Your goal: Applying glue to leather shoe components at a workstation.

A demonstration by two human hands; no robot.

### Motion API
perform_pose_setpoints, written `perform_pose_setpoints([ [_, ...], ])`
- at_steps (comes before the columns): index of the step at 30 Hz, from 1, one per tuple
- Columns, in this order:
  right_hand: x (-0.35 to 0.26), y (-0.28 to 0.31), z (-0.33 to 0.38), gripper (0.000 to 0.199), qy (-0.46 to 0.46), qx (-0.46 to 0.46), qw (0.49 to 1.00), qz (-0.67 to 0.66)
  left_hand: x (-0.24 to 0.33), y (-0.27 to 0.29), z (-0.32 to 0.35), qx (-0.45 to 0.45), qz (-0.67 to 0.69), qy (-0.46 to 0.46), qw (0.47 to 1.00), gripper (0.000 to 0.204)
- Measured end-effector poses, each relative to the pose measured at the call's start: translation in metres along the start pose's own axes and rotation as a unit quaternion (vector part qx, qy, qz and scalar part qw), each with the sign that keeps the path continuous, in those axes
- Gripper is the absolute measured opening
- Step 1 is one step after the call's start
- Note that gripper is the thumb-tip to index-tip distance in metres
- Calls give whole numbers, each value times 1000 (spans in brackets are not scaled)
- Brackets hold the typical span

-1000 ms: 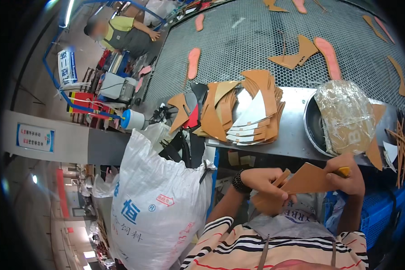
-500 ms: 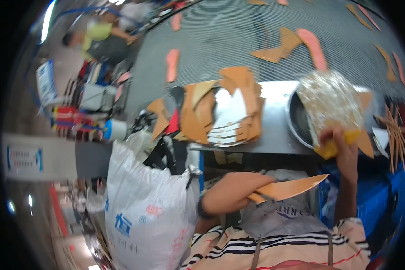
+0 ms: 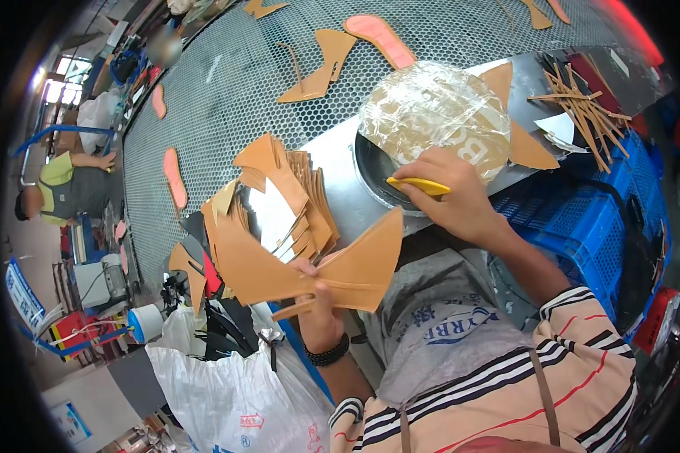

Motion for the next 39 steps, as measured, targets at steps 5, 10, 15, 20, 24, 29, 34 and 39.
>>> perform_pose_setpoints([
  [5,4,-13,3,15,20,-48,998,33,-5,-5,5,-25,-19,-5,999,47],
  [10,3,-11,2,13,9,-36,999,21,-9,-4,3,97,-114,-53,987,47],
  [15,3,-13,0,12,4,-60,998,19,4,-22,-4,48,-474,-274,835,15],
  [20,0,-8,0,13,-30,-61,998,-10,22,-34,-6,-37,-540,-357,761,21],
  [24,1,-9,2,13,-44,-57,997,-17,20,-30,6,10,-527,-374,763,23],
  [29,-1,-8,2,12,-32,-53,998,-8,18,-21,11,20,-520,-386,762,22],
  [34,-2,-4,1,13,-19,-60,998,1,13,-9,0,-19,-420,-375,826,20],
  [39,-8,-3,-2,13,-26,-27,999,-12,1,-23,-3,-94,-117,-179,972,16],
])
Point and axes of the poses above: each hand's wrist, its own z-axis away from the middle knuckle, its own y-axis out of the back of the hand, x = y × z, the point moved 4 cm from there along -z, towards the middle knuckle, and after that the axes turned 11 degrees about z, right-handed, at the moved point
